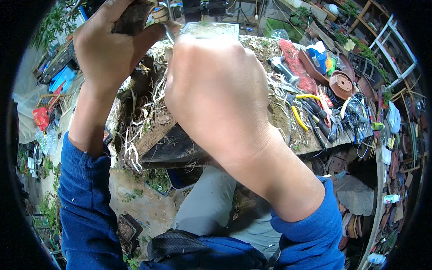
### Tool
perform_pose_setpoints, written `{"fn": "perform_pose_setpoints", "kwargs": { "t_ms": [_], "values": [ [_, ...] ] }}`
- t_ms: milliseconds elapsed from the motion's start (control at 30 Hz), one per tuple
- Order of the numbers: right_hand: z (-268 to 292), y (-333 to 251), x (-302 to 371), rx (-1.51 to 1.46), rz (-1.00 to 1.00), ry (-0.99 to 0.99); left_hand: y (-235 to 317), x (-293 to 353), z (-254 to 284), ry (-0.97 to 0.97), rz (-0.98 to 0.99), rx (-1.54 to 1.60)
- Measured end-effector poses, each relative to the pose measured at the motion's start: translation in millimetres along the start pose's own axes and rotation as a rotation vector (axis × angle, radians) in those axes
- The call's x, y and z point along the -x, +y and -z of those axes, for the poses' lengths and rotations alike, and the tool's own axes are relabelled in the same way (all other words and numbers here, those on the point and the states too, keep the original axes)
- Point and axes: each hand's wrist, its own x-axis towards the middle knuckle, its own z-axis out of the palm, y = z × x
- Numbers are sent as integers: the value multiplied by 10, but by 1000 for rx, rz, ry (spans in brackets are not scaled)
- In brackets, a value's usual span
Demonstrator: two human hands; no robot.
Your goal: The person uses a metal carving tool to scrape and shape the trunk and branches of a potted bonsai tree. They rotate the tree to access different sides and continue carving the bark and deadwood areas.
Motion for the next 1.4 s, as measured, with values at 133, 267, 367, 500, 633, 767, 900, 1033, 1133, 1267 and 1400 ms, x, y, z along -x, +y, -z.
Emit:
{"fn": "perform_pose_setpoints", "kwargs": {
  "t_ms": [133, 267, 367, 500, 633, 767, 900, 1033, 1133, 1267, 1400],
  "values": [
    [-12, 50, -3, -140, -16, 43, 43, -25, -1, -55, 109, 120],
    [-43, 79, -56, -179, 95, 173, 61, -42, 1, -32, 126, 166],
    [-92, 112, -122, -59, 229, 253, 70, -58, 0, -20, 112, 110],
    [-175, 161, -199, 2, 349, 345, 49, -60, -55, -16, 131, 111],
    [-116, 206, -207, 13, 345, 226, -44, -54, -147, 94, 45, 201],
    [-16, 154, -211, 68, 313, 123, -46, -64, -104, 52, 0, 273],
    [120, 69, -249, 176, 314, 38, 150, -125, -161, 34, 136, 236],
    [244, 22, -347, 349, 373, -35, 246, -153, -250, 106, 258, 121],
    [310, -4, -394, 436, 394, -79, 44, -126, -76, -7, 110, 78],
    [291, -22, -338, 411, 331, -86, -110, -33, -26, -32, -16, 5],
    [120, 37, -245, 220, 239, -5, -107, -19, -92, 80, -110, 28]
  ]
}}
